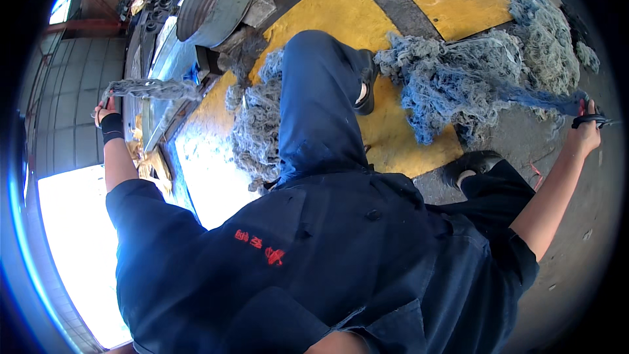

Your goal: The person cuts a strip of insulation material with scissors while holding it by hand.

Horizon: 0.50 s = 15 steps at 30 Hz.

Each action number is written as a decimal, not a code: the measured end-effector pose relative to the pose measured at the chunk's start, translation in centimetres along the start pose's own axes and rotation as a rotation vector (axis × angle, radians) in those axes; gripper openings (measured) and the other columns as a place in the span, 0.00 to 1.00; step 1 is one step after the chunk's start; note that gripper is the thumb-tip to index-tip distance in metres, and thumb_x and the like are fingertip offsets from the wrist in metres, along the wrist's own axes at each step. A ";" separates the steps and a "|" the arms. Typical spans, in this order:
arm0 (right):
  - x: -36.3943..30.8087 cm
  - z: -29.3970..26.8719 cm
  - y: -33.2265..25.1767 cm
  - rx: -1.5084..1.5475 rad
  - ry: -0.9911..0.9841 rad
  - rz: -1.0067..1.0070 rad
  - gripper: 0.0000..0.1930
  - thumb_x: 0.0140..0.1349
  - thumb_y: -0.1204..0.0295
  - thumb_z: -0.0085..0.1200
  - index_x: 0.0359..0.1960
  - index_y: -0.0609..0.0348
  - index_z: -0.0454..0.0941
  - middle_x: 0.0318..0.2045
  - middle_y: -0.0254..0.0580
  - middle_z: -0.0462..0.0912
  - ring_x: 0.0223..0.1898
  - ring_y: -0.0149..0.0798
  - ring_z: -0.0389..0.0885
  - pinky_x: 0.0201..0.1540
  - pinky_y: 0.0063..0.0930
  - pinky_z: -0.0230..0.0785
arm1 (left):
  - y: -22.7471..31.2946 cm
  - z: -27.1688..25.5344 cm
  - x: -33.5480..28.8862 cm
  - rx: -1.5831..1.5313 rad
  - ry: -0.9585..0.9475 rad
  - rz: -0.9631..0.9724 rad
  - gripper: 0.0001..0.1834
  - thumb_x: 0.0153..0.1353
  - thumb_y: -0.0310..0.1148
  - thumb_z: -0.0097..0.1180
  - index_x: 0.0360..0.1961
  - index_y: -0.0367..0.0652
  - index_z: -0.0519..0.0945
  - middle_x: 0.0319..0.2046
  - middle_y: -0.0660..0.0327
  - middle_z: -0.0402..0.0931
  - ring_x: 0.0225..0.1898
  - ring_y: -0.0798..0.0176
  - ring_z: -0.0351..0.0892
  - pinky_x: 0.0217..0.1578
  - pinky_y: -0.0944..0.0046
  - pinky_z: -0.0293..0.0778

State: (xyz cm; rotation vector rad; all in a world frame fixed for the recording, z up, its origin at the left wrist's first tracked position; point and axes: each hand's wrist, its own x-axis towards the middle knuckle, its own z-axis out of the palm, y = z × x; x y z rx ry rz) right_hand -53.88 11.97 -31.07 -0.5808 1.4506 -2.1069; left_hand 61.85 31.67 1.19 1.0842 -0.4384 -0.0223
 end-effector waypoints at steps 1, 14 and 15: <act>-0.8 0.9 -0.5 -0.002 -0.055 0.007 0.08 0.54 0.83 0.57 0.34 0.75 0.73 0.35 0.54 0.79 0.34 0.43 0.82 0.33 0.22 0.76 | -0.9 -1.3 -0.3 0.063 0.035 0.025 0.04 0.60 0.22 0.43 0.34 0.31 0.69 0.40 0.52 0.67 0.37 0.46 0.74 0.38 0.54 0.82; -13.7 12.2 -8.4 -0.517 -0.249 -0.229 0.06 0.52 0.71 0.58 0.27 0.62 0.77 0.19 0.28 0.73 0.19 0.24 0.65 0.22 0.20 0.55 | -19.1 2.7 -5.8 0.896 -0.260 -0.420 0.13 0.48 0.34 0.63 0.30 0.38 0.74 0.14 0.64 0.62 0.10 0.64 0.59 0.10 0.68 0.58; -14.4 13.0 -9.3 -0.702 -0.225 -0.289 0.06 0.51 0.71 0.58 0.26 0.60 0.76 0.18 0.30 0.73 0.18 0.25 0.66 0.21 0.22 0.57 | -20.4 7.5 -8.9 0.877 -0.386 -0.431 0.11 0.49 0.30 0.63 0.29 0.38 0.73 0.14 0.65 0.63 0.10 0.67 0.59 0.10 0.69 0.57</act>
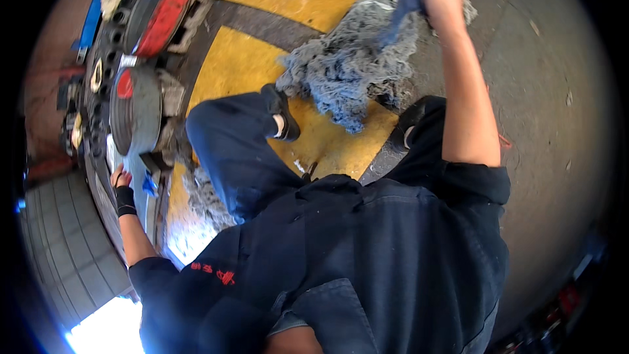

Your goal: The person cuts a strip of insulation material with scissors while holding it by hand.

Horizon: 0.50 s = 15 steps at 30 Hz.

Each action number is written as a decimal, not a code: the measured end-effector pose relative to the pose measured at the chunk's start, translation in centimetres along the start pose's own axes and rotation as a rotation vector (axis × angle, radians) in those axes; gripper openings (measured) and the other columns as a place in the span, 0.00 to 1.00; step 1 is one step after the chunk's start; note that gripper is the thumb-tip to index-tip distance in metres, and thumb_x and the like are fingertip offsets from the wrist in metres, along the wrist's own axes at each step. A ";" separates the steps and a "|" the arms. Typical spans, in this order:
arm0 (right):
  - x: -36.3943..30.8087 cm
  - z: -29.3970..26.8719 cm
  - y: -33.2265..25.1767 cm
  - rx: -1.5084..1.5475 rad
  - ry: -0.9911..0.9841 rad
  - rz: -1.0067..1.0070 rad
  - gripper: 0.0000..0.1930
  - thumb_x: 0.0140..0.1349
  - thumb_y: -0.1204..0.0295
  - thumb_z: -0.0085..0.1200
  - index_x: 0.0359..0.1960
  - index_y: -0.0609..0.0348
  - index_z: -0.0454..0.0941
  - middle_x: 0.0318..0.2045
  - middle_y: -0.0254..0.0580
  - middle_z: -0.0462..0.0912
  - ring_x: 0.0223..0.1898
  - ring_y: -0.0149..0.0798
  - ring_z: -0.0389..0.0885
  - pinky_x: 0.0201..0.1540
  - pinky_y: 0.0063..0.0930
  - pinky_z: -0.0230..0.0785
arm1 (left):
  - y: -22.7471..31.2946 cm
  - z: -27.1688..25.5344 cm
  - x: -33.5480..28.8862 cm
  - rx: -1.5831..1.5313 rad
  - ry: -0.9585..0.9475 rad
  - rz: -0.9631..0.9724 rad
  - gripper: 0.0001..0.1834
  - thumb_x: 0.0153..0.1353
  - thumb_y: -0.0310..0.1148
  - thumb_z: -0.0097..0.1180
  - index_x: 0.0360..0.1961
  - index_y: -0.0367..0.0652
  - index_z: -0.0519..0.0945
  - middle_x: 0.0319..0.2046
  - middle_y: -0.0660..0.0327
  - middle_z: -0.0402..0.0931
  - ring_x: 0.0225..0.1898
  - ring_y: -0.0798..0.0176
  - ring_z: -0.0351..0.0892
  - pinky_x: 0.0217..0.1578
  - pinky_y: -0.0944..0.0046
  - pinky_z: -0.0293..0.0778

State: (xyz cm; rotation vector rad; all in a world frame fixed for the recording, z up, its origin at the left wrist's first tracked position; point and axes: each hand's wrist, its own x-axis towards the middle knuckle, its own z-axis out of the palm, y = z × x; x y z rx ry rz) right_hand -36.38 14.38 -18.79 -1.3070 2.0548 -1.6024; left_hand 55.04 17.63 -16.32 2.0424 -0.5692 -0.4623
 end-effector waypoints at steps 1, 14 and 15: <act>-0.1 0.3 -0.9 -0.168 0.001 -0.025 0.06 0.50 0.70 0.58 0.24 0.59 0.76 0.17 0.31 0.73 0.18 0.27 0.68 0.20 0.25 0.59 | 2.3 3.3 -1.3 0.030 -0.316 0.236 0.12 0.50 0.31 0.64 0.31 0.38 0.73 0.16 0.66 0.65 0.12 0.70 0.61 0.12 0.70 0.58; 0.5 2.6 1.1 0.287 -0.198 -0.013 0.15 0.45 0.66 0.63 0.32 0.64 0.81 0.26 0.42 0.83 0.26 0.30 0.80 0.30 0.24 0.71 | 6.4 47.2 -55.8 0.212 -1.308 1.721 0.09 0.41 0.27 0.49 0.27 0.39 0.76 0.28 0.54 0.73 0.36 0.49 0.70 0.37 0.56 0.69; 0.7 3.0 1.2 0.296 -0.214 0.010 0.16 0.44 0.64 0.64 0.32 0.63 0.81 0.25 0.43 0.83 0.26 0.30 0.81 0.30 0.24 0.72 | 6.0 48.1 -57.1 0.201 -1.308 1.870 0.07 0.42 0.27 0.49 0.26 0.40 0.75 0.29 0.55 0.73 0.37 0.51 0.70 0.39 0.56 0.69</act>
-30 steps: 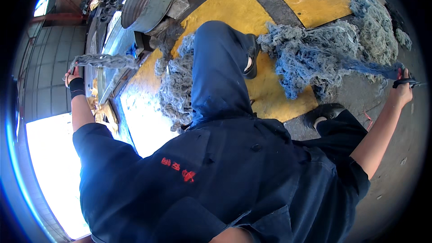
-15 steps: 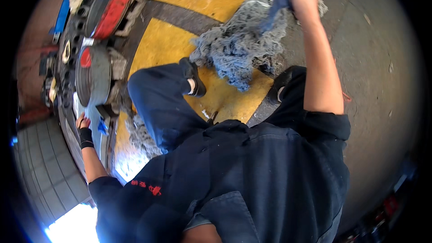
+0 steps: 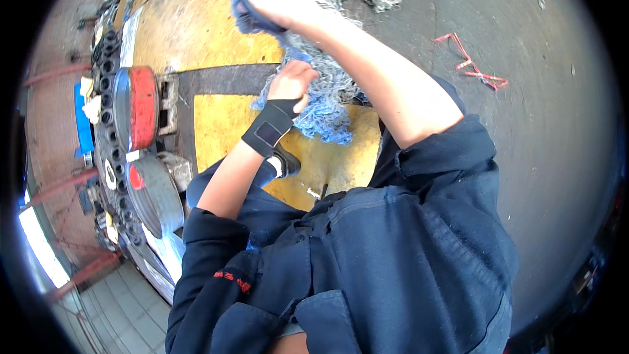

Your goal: The person cuts a strip of insulation material with scissors while holding it by hand.

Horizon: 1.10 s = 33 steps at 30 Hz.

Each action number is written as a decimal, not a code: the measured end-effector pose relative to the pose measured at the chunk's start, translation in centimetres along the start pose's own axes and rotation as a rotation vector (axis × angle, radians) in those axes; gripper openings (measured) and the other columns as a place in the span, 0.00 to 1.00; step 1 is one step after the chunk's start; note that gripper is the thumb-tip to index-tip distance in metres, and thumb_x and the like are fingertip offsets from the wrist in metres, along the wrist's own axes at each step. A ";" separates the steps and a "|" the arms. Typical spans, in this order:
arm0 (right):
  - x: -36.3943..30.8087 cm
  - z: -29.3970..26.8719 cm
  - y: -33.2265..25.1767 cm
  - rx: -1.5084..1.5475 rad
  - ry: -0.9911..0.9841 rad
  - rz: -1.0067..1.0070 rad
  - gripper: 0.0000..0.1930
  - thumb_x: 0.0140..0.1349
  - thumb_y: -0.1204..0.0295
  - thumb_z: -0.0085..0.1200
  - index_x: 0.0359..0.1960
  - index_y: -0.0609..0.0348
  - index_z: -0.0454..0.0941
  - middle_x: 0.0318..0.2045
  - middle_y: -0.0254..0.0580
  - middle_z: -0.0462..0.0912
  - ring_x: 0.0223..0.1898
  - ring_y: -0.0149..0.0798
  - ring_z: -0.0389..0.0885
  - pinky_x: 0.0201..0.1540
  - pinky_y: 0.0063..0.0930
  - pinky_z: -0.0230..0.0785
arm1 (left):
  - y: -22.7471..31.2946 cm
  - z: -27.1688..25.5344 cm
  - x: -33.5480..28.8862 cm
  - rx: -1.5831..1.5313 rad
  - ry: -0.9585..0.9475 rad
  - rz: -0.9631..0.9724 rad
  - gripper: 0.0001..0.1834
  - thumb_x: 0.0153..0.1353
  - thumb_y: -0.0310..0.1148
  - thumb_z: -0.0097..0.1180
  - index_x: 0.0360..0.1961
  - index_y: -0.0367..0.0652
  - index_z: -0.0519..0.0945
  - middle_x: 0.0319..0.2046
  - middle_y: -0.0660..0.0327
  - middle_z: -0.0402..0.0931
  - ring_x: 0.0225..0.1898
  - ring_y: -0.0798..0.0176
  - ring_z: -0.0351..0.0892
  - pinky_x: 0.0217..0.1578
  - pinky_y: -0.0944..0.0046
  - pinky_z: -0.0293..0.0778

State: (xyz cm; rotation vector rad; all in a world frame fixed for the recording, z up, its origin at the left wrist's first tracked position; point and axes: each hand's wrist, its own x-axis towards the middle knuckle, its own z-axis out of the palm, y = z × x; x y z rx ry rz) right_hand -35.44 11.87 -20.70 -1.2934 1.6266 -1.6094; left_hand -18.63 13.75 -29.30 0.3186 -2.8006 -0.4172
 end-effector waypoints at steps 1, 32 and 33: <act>0.3 0.3 0.2 0.012 -0.012 0.024 0.17 0.42 0.62 0.65 0.31 0.63 0.81 0.23 0.45 0.82 0.26 0.31 0.82 0.31 0.25 0.73 | 0.1 1.1 1.2 0.066 -0.026 0.120 0.05 0.43 0.28 0.50 0.24 0.41 0.75 0.29 0.57 0.72 0.38 0.53 0.70 0.40 0.56 0.68; -2.6 5.5 0.0 -0.105 -0.315 0.210 0.17 0.41 0.59 0.65 0.28 0.56 0.78 0.26 0.48 0.80 0.32 0.50 0.79 0.37 0.38 0.69 | -6.1 -22.0 3.0 -0.448 -0.038 -0.606 0.06 0.59 0.30 0.56 0.30 0.37 0.79 0.24 0.68 0.74 0.28 0.76 0.68 0.32 0.74 0.65; -2.5 5.9 0.3 -0.110 -0.310 0.194 0.16 0.43 0.59 0.63 0.28 0.56 0.77 0.26 0.49 0.80 0.32 0.50 0.79 0.37 0.38 0.69 | -5.4 -22.9 3.3 -0.435 0.008 -0.558 0.06 0.59 0.29 0.56 0.30 0.37 0.79 0.24 0.68 0.74 0.28 0.76 0.69 0.32 0.74 0.65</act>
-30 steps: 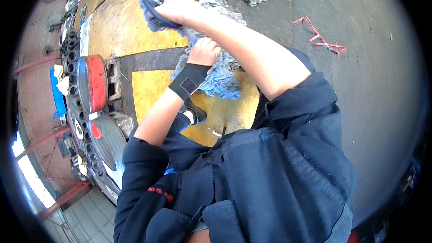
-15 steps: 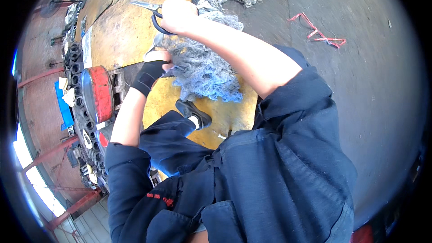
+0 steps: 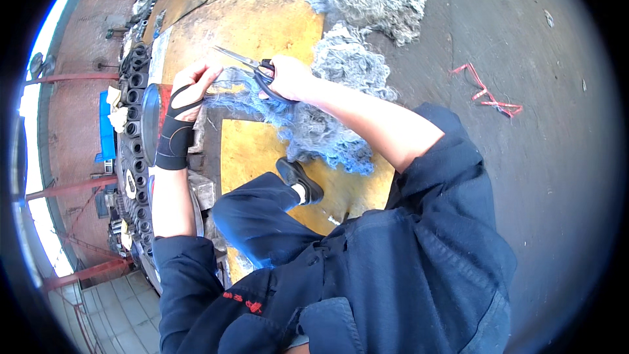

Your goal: The person cuts a strip of insulation material with scissors while holding it by hand.

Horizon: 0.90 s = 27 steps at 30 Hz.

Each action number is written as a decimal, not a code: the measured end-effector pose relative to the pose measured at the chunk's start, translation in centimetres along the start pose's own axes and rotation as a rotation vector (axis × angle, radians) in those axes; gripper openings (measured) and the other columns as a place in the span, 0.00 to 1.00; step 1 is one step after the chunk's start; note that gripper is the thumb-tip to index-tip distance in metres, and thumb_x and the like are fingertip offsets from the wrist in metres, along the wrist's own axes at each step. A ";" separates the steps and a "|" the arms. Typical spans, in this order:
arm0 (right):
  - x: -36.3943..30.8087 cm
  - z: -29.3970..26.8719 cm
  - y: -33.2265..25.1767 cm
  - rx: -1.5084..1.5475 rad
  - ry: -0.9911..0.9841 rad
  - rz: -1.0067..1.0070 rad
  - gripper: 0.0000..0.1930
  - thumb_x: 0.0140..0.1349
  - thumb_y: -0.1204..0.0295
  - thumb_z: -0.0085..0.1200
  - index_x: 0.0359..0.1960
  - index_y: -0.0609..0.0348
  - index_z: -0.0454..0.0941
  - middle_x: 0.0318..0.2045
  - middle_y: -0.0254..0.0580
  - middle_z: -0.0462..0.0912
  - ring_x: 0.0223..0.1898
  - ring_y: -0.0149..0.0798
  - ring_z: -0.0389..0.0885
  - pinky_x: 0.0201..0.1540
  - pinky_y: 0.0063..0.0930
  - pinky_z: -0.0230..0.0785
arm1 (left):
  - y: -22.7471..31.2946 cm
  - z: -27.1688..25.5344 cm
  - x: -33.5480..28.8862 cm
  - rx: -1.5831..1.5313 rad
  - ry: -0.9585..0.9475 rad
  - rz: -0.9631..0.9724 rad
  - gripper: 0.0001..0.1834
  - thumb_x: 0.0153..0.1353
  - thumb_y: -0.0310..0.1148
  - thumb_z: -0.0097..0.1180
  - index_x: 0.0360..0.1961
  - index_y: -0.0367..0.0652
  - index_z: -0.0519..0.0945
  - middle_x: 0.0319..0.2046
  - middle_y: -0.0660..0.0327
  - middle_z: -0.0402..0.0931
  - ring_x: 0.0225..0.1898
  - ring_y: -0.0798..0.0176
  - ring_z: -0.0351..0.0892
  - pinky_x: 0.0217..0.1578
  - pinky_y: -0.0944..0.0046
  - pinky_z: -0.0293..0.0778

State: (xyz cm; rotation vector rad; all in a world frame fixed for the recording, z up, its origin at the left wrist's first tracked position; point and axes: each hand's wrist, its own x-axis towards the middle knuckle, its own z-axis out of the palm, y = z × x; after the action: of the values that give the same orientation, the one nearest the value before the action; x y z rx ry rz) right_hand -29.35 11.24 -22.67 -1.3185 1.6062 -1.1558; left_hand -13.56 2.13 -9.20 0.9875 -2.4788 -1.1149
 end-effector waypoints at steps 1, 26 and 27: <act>0.3 0.2 0.3 -0.007 0.009 -0.014 0.16 0.45 0.59 0.61 0.27 0.57 0.76 0.25 0.50 0.80 0.32 0.50 0.79 0.37 0.38 0.69 | 0.8 -0.5 -0.1 -0.012 0.043 -0.016 0.06 0.59 0.29 0.56 0.31 0.37 0.79 0.25 0.69 0.74 0.28 0.76 0.69 0.32 0.75 0.65; 0.9 -14.1 5.7 -0.476 0.371 0.425 0.14 0.46 0.69 0.59 0.32 0.66 0.80 0.31 0.53 0.82 0.37 0.47 0.82 0.40 0.37 0.73 | -9.4 -12.6 -2.7 -0.838 0.645 -0.290 0.14 0.60 0.35 0.52 0.42 0.36 0.76 0.39 0.55 0.78 0.40 0.58 0.77 0.43 0.58 0.74; 0.6 -14.4 5.5 -0.461 0.289 0.401 0.15 0.43 0.69 0.62 0.31 0.67 0.80 0.31 0.52 0.82 0.33 0.44 0.82 0.36 0.34 0.73 | -9.3 -12.4 -2.9 -0.800 0.606 -0.297 0.14 0.60 0.34 0.52 0.43 0.36 0.76 0.39 0.55 0.78 0.39 0.59 0.77 0.43 0.58 0.74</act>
State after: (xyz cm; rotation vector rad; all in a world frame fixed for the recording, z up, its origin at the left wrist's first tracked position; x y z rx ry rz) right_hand -44.53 13.67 -23.36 -1.0492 2.3259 -0.7776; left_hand -1.09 -7.45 -7.52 1.1908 -1.2644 -1.4366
